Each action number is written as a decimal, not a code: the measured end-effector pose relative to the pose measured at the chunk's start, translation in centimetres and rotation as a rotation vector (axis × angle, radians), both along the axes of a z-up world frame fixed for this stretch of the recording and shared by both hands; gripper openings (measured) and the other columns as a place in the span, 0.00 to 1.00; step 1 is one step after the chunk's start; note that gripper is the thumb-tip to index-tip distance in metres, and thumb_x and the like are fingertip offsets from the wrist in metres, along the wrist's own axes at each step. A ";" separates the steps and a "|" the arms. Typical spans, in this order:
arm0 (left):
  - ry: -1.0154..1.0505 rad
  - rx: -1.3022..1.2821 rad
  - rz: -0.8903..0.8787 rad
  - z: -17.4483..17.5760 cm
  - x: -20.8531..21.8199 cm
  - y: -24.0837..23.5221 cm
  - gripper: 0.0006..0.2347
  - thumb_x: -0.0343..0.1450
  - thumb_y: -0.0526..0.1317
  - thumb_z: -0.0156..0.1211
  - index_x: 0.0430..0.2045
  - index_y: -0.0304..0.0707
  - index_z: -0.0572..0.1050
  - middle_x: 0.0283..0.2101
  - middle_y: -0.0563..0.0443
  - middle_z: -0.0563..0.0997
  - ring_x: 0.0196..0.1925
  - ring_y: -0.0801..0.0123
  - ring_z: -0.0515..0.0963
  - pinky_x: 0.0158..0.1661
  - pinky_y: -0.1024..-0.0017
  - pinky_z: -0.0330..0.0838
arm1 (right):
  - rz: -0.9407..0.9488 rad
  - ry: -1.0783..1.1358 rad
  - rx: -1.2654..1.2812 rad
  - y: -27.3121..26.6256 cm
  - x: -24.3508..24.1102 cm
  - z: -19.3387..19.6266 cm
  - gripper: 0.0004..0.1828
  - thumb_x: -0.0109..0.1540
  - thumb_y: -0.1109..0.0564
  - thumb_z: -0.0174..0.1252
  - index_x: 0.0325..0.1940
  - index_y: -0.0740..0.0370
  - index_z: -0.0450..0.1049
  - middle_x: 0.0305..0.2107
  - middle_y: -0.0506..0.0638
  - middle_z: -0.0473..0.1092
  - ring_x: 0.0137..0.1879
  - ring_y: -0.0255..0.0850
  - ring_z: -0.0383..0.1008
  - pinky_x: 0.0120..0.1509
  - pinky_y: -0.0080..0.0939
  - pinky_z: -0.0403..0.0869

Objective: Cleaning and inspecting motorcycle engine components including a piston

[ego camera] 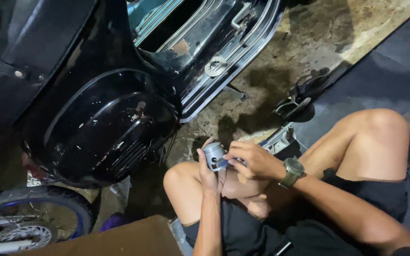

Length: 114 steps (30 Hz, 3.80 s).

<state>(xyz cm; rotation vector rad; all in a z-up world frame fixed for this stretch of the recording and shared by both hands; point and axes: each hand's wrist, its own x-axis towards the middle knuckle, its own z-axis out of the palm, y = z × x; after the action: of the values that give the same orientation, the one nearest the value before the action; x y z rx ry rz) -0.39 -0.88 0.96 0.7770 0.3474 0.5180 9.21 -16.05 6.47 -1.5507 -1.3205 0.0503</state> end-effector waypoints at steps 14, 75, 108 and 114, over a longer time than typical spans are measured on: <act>0.027 0.112 0.073 -0.8 -0.6 -0.7 0.21 0.78 0.52 0.42 0.57 0.34 0.68 0.43 0.38 0.78 0.43 0.57 0.82 0.47 0.58 0.81 | -0.091 -0.089 -0.026 -0.2 1.3 -0.3 0.02 0.63 0.55 0.57 0.36 0.54 0.73 0.30 0.49 0.68 0.36 0.52 0.74 0.43 0.50 0.73; 0.029 -0.133 -0.060 -2.0 0.1 1.6 0.32 0.75 0.64 0.36 0.63 0.33 0.63 0.39 0.36 0.78 0.37 0.61 0.85 0.37 0.67 0.85 | -0.209 0.151 -0.172 1.4 4.4 -2.8 0.03 0.63 0.58 0.58 0.39 0.59 0.75 0.31 0.55 0.70 0.38 0.58 0.75 0.43 0.53 0.74; 0.080 0.037 -0.023 -3.7 0.6 1.2 0.25 0.78 0.52 0.40 0.60 0.26 0.65 0.47 0.28 0.79 0.44 0.56 0.83 0.45 0.56 0.82 | -0.095 0.073 -0.156 2.5 1.7 -1.7 0.05 0.63 0.55 0.57 0.38 0.58 0.72 0.35 0.55 0.71 0.41 0.56 0.75 0.46 0.53 0.73; 0.089 0.103 -0.004 -5.6 0.0 1.7 0.26 0.77 0.53 0.45 0.60 0.27 0.66 0.47 0.31 0.79 0.45 0.58 0.83 0.46 0.57 0.82 | -0.139 0.050 -0.194 1.7 3.2 -1.6 0.03 0.61 0.57 0.58 0.37 0.56 0.73 0.33 0.50 0.70 0.40 0.52 0.75 0.46 0.50 0.72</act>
<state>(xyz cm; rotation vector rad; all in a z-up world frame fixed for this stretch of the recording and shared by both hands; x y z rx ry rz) -0.42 0.82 -4.68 0.9018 0.4039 0.5016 12.36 -14.34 4.88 -1.7905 -1.1937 0.1326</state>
